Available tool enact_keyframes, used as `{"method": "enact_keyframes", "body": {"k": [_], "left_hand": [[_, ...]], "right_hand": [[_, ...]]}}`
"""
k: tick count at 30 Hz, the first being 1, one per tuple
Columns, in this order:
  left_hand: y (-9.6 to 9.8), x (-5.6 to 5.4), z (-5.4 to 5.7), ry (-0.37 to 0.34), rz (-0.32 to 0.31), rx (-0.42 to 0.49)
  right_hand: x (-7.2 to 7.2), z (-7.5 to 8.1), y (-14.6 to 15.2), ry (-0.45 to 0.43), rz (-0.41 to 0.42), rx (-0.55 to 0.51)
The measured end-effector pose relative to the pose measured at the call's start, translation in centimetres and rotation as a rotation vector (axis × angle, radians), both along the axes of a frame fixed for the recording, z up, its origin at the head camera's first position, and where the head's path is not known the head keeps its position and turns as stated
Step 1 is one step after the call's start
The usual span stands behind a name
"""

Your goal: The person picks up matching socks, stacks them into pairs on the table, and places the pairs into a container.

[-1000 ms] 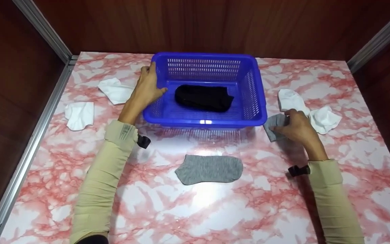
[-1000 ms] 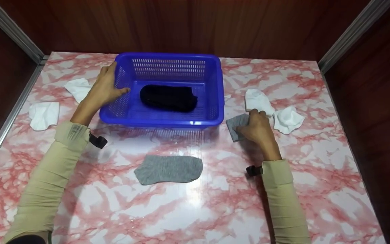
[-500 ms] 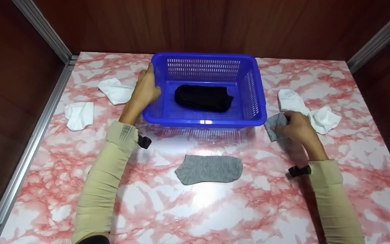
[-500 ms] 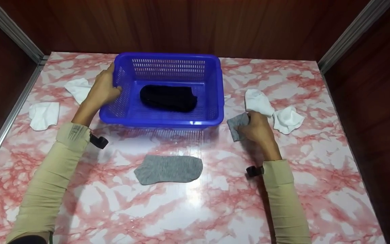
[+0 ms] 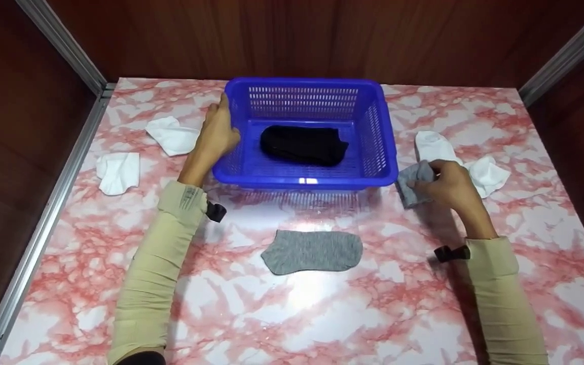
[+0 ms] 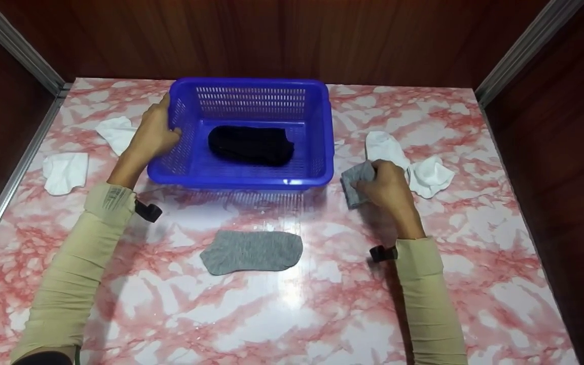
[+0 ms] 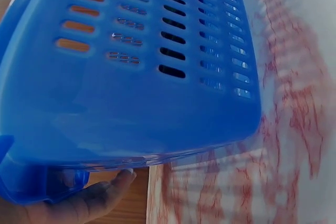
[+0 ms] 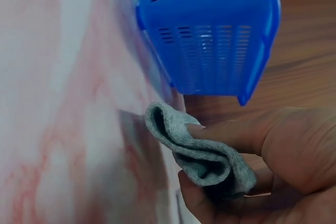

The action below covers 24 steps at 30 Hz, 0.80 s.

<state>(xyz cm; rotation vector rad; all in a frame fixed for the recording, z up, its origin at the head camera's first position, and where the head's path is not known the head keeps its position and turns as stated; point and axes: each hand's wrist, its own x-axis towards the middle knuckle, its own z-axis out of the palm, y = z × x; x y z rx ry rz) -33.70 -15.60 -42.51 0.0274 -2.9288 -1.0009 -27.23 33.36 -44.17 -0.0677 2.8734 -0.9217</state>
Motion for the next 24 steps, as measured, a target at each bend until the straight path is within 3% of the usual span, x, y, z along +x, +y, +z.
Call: {"method": "enact_keyframes", "body": {"k": [3,10,24], "left_hand": [[0.2,0.0,-0.2,0.04,0.002,-0.039],[0.6,0.2,-0.5,0.225,-0.029,-0.111],[0.7,0.4,-0.5,0.239,-0.03,-0.121]], "right_hand": [[0.3,0.6,-0.1,0.022,-0.003,0.006],[1.3,2.5,-0.7,0.073,0.012,0.022],[3.6,5.3,-2.7,0.171,0.044,-0.005]]}}
